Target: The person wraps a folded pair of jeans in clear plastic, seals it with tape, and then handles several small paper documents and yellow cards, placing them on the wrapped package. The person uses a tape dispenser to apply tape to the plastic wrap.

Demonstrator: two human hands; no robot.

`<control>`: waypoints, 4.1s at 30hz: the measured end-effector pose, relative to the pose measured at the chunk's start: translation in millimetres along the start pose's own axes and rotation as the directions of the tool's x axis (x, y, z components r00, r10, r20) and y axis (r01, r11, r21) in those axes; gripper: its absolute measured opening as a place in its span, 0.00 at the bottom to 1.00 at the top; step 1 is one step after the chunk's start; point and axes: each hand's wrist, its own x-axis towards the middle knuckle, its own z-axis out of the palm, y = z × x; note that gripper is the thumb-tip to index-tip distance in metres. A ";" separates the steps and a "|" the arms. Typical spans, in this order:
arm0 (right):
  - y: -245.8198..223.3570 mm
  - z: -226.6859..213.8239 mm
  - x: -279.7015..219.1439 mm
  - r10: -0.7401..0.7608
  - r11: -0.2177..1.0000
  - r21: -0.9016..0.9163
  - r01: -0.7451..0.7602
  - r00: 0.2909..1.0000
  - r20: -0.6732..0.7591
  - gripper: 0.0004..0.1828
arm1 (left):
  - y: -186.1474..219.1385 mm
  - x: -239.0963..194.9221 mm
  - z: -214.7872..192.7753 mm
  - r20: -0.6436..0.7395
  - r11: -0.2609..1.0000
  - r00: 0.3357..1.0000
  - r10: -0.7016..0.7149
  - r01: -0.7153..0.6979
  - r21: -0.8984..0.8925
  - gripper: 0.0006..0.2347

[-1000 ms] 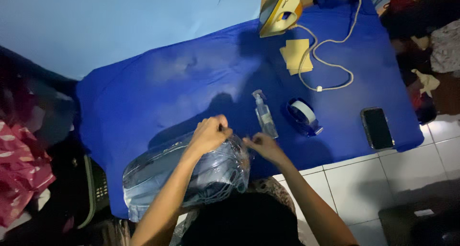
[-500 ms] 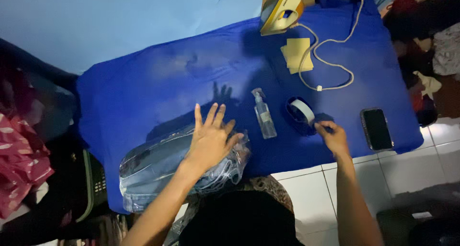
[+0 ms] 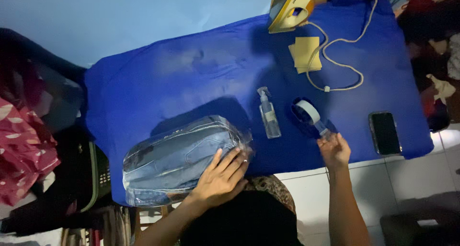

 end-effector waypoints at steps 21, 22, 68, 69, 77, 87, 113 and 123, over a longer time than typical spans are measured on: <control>-39.7 159.1 -9.0 0.360 0.187 -0.929 0.319 0.858 0.367 0.13 | -10.7 -2.1 -0.4 -0.141 0.968 0.959 0.246 -0.250 -0.011 0.02; -25.6 182.2 -15.5 0.447 0.238 -0.912 0.334 0.796 0.408 0.14 | -10.0 -0.7 -2.6 -0.123 0.969 0.962 0.244 -0.246 -0.001 0.03; 122.0 223.0 -112.3 -0.007 0.131 -0.714 0.688 0.721 0.693 0.64 | -122.9 -252.0 45.2 0.086 -0.093 0.091 -0.992 -0.070 -0.993 0.32; 122.7 231.7 -111.4 0.007 0.104 -0.731 0.674 0.735 0.678 0.66 | -134.6 -257.8 57.2 0.069 -0.099 0.214 -0.974 -0.132 -0.986 0.30; 152.6 274.7 -69.4 -0.013 0.065 -0.908 0.414 0.910 0.414 0.59 | -244.0 -230.4 58.8 0.281 -0.279 -0.033 -0.959 0.272 -0.921 0.32; 213.5 375.6 19.1 -0.067 -0.529 -0.793 0.303 0.916 0.395 0.45 | -386.7 -174.5 98.6 0.533 -0.556 0.258 -0.806 -0.016 -0.831 0.35; 199.8 366.2 88.2 0.142 -0.434 -0.740 0.514 0.850 0.507 0.42 | -277.9 -192.7 149.1 -0.109 0.004 -0.256 -0.961 0.380 -0.925 0.08; 193.8 357.9 90.5 0.198 -0.457 -0.724 0.517 0.852 0.484 0.42 | -233.1 -167.8 94.5 0.108 -0.060 0.016 -0.994 0.750 -0.659 0.22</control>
